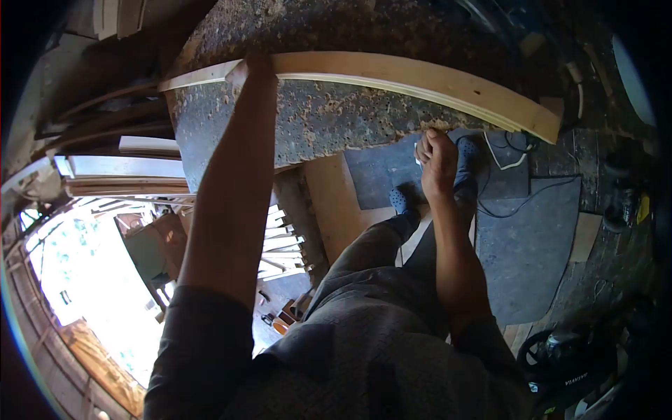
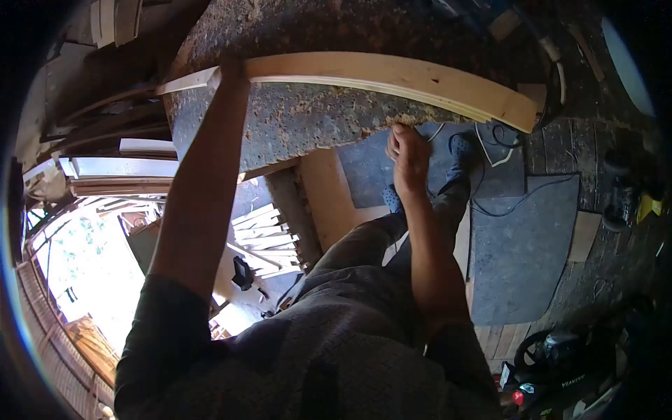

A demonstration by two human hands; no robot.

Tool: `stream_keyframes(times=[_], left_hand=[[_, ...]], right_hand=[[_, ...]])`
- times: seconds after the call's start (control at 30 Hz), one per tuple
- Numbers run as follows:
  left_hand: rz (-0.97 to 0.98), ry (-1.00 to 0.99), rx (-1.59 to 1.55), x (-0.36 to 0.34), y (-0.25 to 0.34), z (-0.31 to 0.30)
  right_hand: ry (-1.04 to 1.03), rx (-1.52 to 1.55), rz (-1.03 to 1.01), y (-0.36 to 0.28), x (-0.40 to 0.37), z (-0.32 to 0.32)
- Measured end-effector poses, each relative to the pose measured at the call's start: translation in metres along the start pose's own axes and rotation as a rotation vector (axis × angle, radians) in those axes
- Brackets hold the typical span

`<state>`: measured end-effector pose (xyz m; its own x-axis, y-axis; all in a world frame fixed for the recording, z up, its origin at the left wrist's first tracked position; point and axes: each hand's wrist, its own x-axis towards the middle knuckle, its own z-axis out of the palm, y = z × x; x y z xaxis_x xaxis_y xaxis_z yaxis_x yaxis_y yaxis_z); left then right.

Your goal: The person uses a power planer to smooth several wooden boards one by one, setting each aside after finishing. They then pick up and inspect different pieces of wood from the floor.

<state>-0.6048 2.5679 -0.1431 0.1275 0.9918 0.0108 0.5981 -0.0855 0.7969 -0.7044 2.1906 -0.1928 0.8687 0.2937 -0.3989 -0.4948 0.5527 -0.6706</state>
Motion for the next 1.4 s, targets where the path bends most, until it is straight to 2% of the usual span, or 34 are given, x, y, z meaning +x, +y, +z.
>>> stream_keyframes(times=[0.03, 0.1, 0.13, 0.17, 0.23, 0.37, 0.53, 0.6, 0.7, 0.77, 0.83, 0.87, 0.97, 1.1, 1.23, 1.3, 1.4], left_hand=[[0.005, -0.002, -0.008, 0.003, -0.001, 0.000], [0.002, -0.007, -0.040, 0.007, -0.001, 0.005], [0.002, -0.002, -0.047, 0.008, -0.001, 0.003], [0.004, 0.002, -0.049, 0.010, -0.002, 0.003], [0.014, 0.001, -0.055, 0.012, -0.003, 0.003], [0.019, -0.004, -0.069, 0.017, -0.005, 0.004], [0.016, -0.004, -0.076, 0.021, -0.008, 0.005], [0.014, -0.014, -0.070, 0.020, -0.007, 0.006], [0.008, -0.019, -0.073, 0.018, -0.004, 0.005], [0.004, -0.025, -0.070, 0.017, -0.005, 0.007], [0.001, -0.033, -0.063, 0.015, -0.004, 0.009], [-0.002, -0.035, -0.066, 0.014, -0.004, 0.009], [0.001, -0.039, -0.064, 0.015, -0.003, 0.012], [-0.002, -0.051, -0.070, 0.015, -0.004, 0.016], [-0.008, -0.049, -0.059, 0.012, -0.004, 0.018], [-0.019, -0.047, -0.051, 0.010, -0.005, 0.017], [-0.027, -0.043, -0.030, 0.008, -0.005, 0.016]], right_hand=[[-0.011, -0.006, -0.013, 0.008, 0.000, 0.001], [0.094, 0.026, 0.039, 0.017, 0.006, -0.005], [-0.015, 0.145, -0.017, 0.013, 0.006, -0.005], [-0.019, 0.140, -0.015, 0.015, 0.003, -0.005], [0.013, 0.146, -0.115, 0.018, 0.006, -0.002], [0.075, 0.185, -0.122, 0.021, 0.007, 0.003], [-0.068, 0.170, -0.164, 0.028, 0.011, -0.014], [-0.043, -0.095, -0.158, 0.018, 0.007, -0.014], [0.024, -0.056, -0.168, 0.017, -0.007, -0.020], [0.056, -0.176, -0.187, 0.015, -0.008, -0.026], [0.033, -0.618, -0.348, 0.006, -0.010, -0.023], [0.033, -0.799, -0.328, -0.002, -0.013, -0.017], [0.106, -0.793, -0.438, 0.006, -0.007, -0.013], [0.144, -0.855, -0.464, -0.001, -0.021, 0.001], [0.198, -0.928, -0.433, -0.005, -0.021, 0.009], [0.121, -0.950, -0.366, -0.011, -0.016, 0.010], [0.160, -0.962, -0.314, -0.021, -0.020, 0.019]])
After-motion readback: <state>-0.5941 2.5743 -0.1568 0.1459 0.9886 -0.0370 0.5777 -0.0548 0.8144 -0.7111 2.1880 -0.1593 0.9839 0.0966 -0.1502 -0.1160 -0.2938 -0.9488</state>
